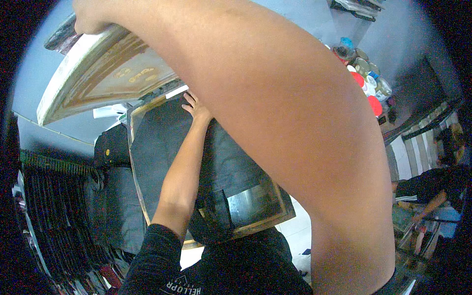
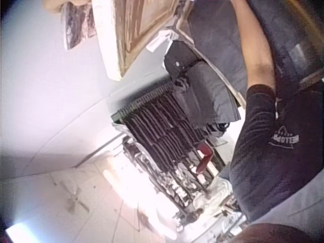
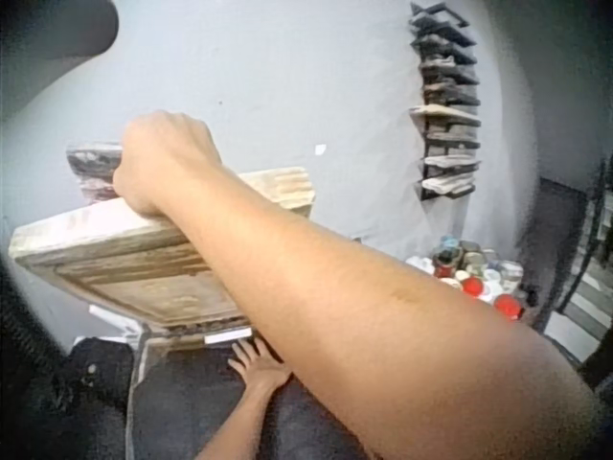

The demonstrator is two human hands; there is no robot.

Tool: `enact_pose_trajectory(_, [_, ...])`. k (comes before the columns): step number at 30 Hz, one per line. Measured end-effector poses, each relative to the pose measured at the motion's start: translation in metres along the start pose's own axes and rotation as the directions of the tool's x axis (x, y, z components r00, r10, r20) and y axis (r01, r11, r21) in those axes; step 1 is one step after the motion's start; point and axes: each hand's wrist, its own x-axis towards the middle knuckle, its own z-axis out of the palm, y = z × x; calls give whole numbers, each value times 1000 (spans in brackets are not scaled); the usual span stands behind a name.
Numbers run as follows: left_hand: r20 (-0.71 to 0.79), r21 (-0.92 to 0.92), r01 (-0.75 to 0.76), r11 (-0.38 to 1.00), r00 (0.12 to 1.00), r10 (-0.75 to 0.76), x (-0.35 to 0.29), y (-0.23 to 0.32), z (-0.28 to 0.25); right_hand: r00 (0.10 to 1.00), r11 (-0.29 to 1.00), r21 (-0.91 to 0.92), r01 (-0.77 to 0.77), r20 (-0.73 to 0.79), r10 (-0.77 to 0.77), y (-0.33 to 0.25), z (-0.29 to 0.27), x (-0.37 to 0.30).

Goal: The person performs screen printing on black tote bags by placing a bag on the printing bed, lowering the screen, applying yellow ink with a squeegee, and lifting the screen to reveal the printed design. The person also stirs the yellow ink in a container with a small green tool.

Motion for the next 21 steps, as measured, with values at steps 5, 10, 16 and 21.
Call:
enact_pose_trajectory(5, [-14,-8,15,1000,1000,-15,2,3,1,999,999,34,35,6,-35,5,1,-1])
enact_pose_trajectory(10, [-15,-34,26,999,1000,-26,6,5,-1,999,999,19,42,-13,-42,2,1,-1])
enact_pose_trajectory(16, [19,-11,46,999,999,-46,14,8,-7,999,998,46,-34,24,32,-4,-4,-5])
enact_pose_trajectory(21, [56,37,70,997,996,-72,20,11,-9,999,998,61,17,-37,-15,-2,-4,-12])
